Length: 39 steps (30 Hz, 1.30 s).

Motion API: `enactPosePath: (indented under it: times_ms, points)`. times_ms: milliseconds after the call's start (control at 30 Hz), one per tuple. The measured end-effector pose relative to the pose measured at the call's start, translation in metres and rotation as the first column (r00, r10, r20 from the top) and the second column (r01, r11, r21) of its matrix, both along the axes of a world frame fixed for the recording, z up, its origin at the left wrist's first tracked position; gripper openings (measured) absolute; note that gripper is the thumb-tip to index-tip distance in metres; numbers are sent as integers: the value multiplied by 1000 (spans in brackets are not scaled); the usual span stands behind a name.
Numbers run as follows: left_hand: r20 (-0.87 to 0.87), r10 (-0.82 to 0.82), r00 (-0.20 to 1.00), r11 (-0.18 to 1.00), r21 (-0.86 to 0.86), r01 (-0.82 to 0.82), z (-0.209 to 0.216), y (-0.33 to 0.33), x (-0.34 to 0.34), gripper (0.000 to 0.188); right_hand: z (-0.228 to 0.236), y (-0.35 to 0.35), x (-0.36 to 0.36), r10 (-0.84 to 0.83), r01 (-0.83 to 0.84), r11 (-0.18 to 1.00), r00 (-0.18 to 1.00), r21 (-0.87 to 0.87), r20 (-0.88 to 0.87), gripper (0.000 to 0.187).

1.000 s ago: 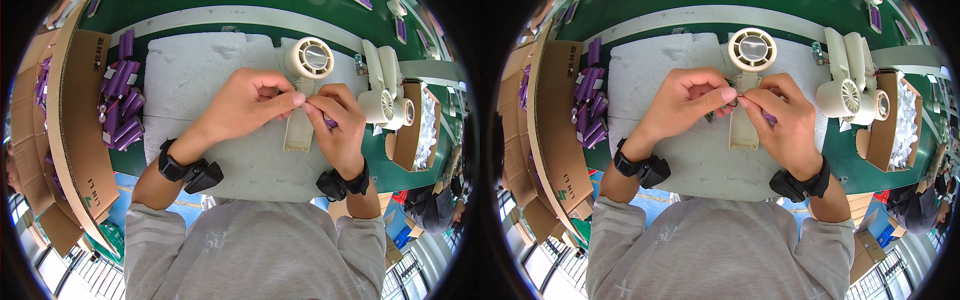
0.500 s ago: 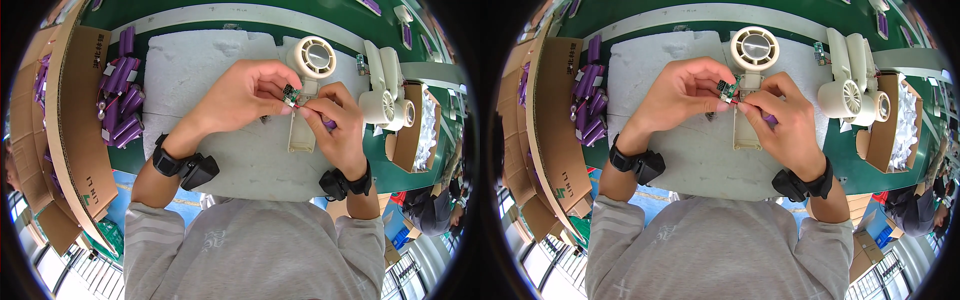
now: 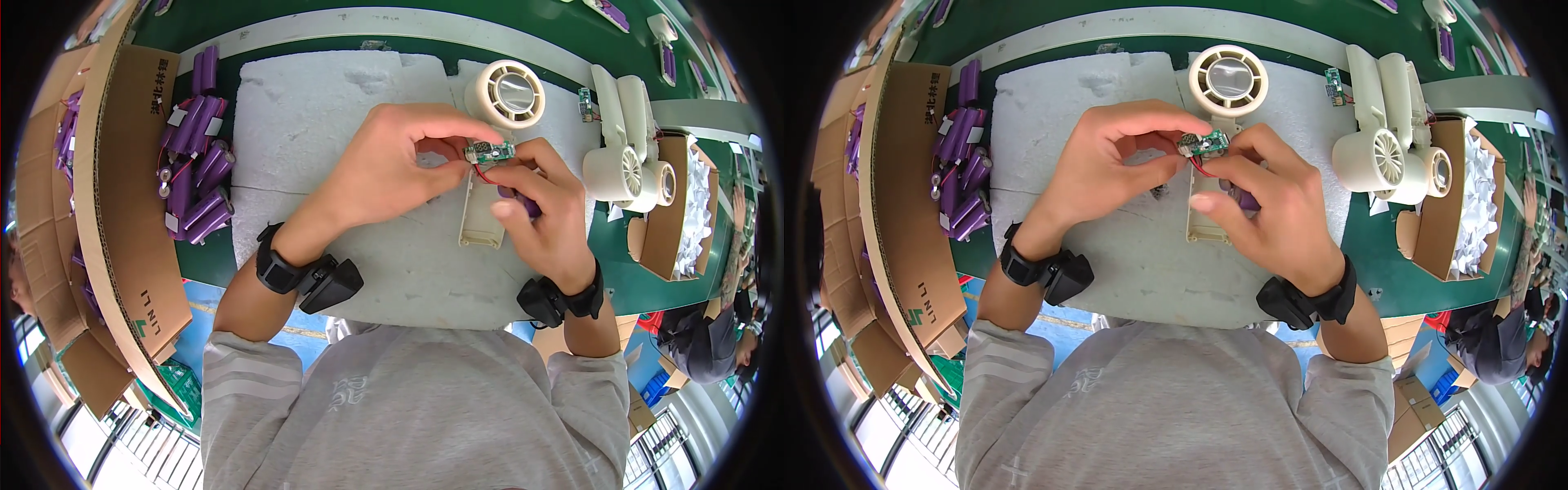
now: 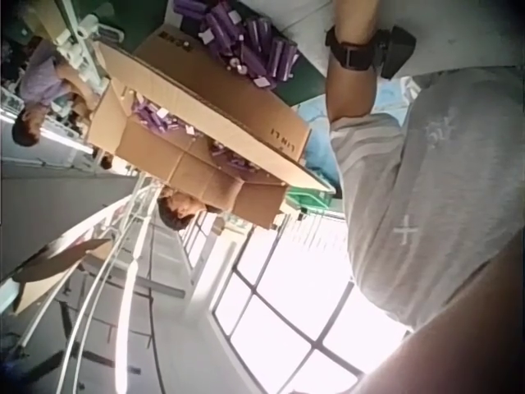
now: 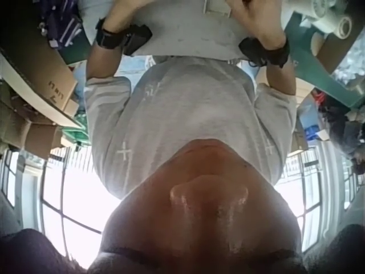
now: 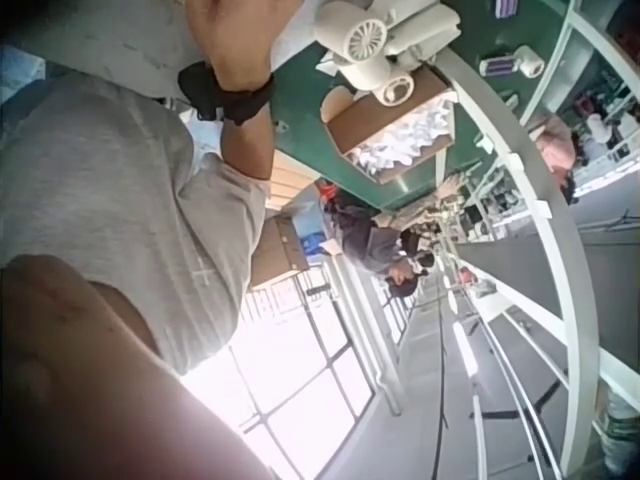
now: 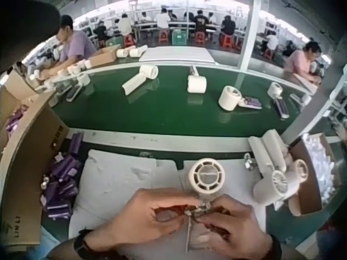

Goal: The person assembles handheld fans by connecting battery wires to a circuit board and pressing them into the fan housing. They repeat this process for multiple units, placing each partially assembled fan on the table or conveyor belt.

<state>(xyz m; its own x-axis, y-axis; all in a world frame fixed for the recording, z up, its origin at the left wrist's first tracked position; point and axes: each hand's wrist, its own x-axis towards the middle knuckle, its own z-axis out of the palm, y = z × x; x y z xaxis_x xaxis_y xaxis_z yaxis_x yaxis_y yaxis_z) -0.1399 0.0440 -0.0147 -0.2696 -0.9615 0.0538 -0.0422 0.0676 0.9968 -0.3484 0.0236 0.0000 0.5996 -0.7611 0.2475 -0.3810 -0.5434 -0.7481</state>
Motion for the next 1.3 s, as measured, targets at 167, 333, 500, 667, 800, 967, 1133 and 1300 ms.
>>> enactPosePath:
  times_ms: [167,333,500,667,800,967,1133,1300]
  points:
    - [82,2,997,993,-114,7,2,0,-1,36,-4,0,-3,-43,43,999,998,5,40,14]
    - [148,88,985,991,-115,-71,7,5,-8,36,-2,4,5,-211,201,973,974,117,82,30]
    - [177,97,979,991,-109,-78,2,5,-8,35,-11,-3,2,-116,121,991,988,-48,98,36]
    - [171,150,974,976,-181,-119,-2,4,-8,29,-16,-5,3,-138,150,985,981,-85,136,37]
    - [176,204,963,949,-279,-150,-2,5,-9,23,-11,-5,5,-152,164,983,979,-83,132,37]
    - [141,267,953,911,-359,-203,-9,4,-14,20,-5,0,7,-201,205,976,978,-70,62,37]
    - [177,219,960,926,-348,-147,-3,3,-12,23,-9,0,6,-207,217,973,970,-74,126,36]
    - [191,206,960,940,-312,-140,-2,3,-10,22,-10,-1,8,-200,208,977,971,-54,134,34]
